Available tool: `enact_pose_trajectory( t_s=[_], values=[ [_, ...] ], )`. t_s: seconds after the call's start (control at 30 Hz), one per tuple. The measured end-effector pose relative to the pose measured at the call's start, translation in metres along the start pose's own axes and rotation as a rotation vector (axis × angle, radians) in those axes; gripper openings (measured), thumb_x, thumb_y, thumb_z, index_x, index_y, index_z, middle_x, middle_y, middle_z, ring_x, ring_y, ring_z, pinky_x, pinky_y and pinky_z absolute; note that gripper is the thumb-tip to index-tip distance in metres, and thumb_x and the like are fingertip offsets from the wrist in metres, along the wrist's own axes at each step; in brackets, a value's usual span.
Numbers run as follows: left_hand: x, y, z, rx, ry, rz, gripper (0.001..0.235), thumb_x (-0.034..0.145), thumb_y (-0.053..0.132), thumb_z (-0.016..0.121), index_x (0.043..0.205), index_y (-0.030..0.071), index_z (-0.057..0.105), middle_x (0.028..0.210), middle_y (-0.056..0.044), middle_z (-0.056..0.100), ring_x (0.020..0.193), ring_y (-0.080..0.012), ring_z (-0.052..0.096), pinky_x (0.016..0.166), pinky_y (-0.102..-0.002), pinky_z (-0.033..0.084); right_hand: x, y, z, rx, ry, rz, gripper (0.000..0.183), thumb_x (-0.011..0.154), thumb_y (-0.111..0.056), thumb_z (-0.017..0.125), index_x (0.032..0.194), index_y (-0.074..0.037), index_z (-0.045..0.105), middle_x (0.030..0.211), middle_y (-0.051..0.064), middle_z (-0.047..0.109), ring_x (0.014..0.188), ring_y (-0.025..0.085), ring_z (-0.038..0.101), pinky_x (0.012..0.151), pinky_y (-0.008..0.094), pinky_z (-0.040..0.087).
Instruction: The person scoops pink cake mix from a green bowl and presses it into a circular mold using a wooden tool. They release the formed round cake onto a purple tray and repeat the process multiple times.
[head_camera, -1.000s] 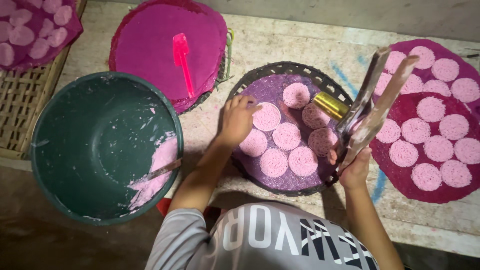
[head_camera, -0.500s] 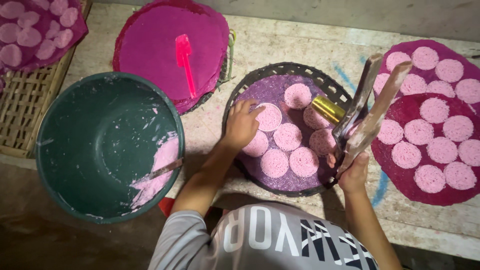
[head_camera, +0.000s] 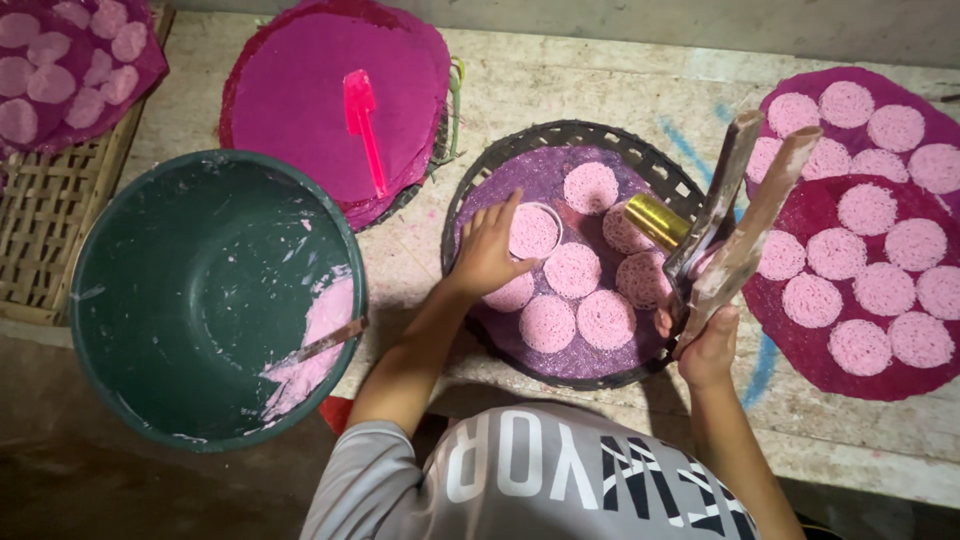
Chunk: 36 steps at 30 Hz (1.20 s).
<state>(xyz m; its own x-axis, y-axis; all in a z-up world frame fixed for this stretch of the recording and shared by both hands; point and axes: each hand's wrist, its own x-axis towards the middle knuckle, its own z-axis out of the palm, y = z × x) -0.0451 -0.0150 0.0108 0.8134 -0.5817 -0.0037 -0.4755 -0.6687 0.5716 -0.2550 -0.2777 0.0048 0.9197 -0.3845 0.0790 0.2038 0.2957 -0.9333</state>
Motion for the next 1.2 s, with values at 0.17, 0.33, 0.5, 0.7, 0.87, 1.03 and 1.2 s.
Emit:
enact_pose_trajectory(
  t_s=[0.17, 0.33, 0.5, 0.7, 0.87, 1.03, 1.2],
  values=[
    [-0.002, 0.005, -0.007, 0.072, -0.011, -0.004, 0.119, 0.072, 0.044, 0.091, 0.159, 0.008, 0.019, 0.144, -0.023, 0.046, 0.133, -0.0399, 0.041, 0.114, -0.055, 0.027, 0.0, -0.001, 0.0, 0.004, -0.004, 0.004, 0.08, 0.099, -0.079, 0.044, 0.119, -0.002, 0.05, 0.087, 0.01, 0.052, 0.072, 0.019, 0.05, 0.063, 0.034, 0.042],
    [0.02, 0.011, -0.031, 0.046, 0.11, 0.072, 0.121, 0.072, 0.04, 0.09, 0.163, 0.007, 0.017, 0.144, -0.021, 0.049, 0.135, -0.0396, 0.043, 0.114, -0.052, 0.032, 0.0, 0.003, -0.003, 0.032, 0.012, 0.004, 0.077, 0.099, -0.077, 0.045, 0.123, -0.005, 0.048, 0.095, 0.01, 0.052, 0.075, 0.019, 0.05, 0.064, 0.035, 0.043],
    [0.084, -0.017, -0.031, 0.037, 0.0, -0.138, 0.123, 0.068, 0.048, 0.092, 0.157, 0.009, 0.016, 0.149, -0.023, 0.042, 0.139, -0.0383, 0.038, 0.112, -0.048, 0.033, 0.0, 0.003, -0.007, 0.004, 0.023, -0.023, 0.076, 0.099, -0.077, 0.043, 0.122, -0.004, 0.049, 0.091, 0.01, 0.053, 0.072, 0.019, 0.051, 0.062, 0.034, 0.043],
    [0.087, -0.112, 0.005, -0.715, 0.177, -0.229, 0.054, 0.099, 0.009, 0.053, 0.153, 0.009, 0.048, 0.156, -0.019, 0.053, 0.143, -0.0276, 0.053, 0.117, -0.034, 0.04, -0.018, -0.008, -0.016, -0.055, -0.004, -0.1, 0.079, 0.101, -0.079, 0.042, 0.108, -0.001, 0.05, 0.081, 0.012, 0.053, 0.069, 0.021, 0.052, 0.062, 0.035, 0.044],
    [-0.002, -0.115, 0.048, -0.861, 0.443, -0.318, 0.055, 0.099, -0.004, 0.046, 0.153, 0.01, 0.047, 0.148, -0.016, 0.058, 0.131, -0.0238, 0.056, 0.108, -0.032, 0.043, -0.024, -0.011, -0.021, -0.063, 0.061, -0.065, 0.083, 0.097, -0.082, 0.04, 0.112, -0.001, 0.049, 0.08, 0.011, 0.05, 0.068, 0.021, 0.05, 0.06, 0.035, 0.042],
    [-0.099, -0.087, 0.055, -1.221, 0.443, -0.216, 0.076, 0.092, -0.004, 0.059, 0.162, 0.006, 0.028, 0.129, -0.013, 0.063, 0.111, -0.0192, 0.063, 0.094, -0.029, 0.053, -0.02, -0.007, -0.019, -0.033, 0.065, -0.011, 0.083, 0.099, -0.083, 0.039, 0.114, -0.002, 0.05, 0.08, 0.011, 0.05, 0.071, 0.022, 0.05, 0.063, 0.036, 0.042],
    [-0.138, -0.05, 0.02, -0.42, 0.419, -0.145, 0.098, 0.083, 0.006, 0.078, 0.162, 0.007, 0.02, 0.146, -0.025, 0.048, 0.134, -0.0358, 0.047, 0.112, -0.045, 0.039, -0.015, 0.0, -0.007, -0.021, 0.11, 0.06, 0.08, 0.097, -0.081, 0.04, 0.12, -0.005, 0.049, 0.088, 0.01, 0.052, 0.071, 0.022, 0.051, 0.062, 0.037, 0.043]
  ],
)
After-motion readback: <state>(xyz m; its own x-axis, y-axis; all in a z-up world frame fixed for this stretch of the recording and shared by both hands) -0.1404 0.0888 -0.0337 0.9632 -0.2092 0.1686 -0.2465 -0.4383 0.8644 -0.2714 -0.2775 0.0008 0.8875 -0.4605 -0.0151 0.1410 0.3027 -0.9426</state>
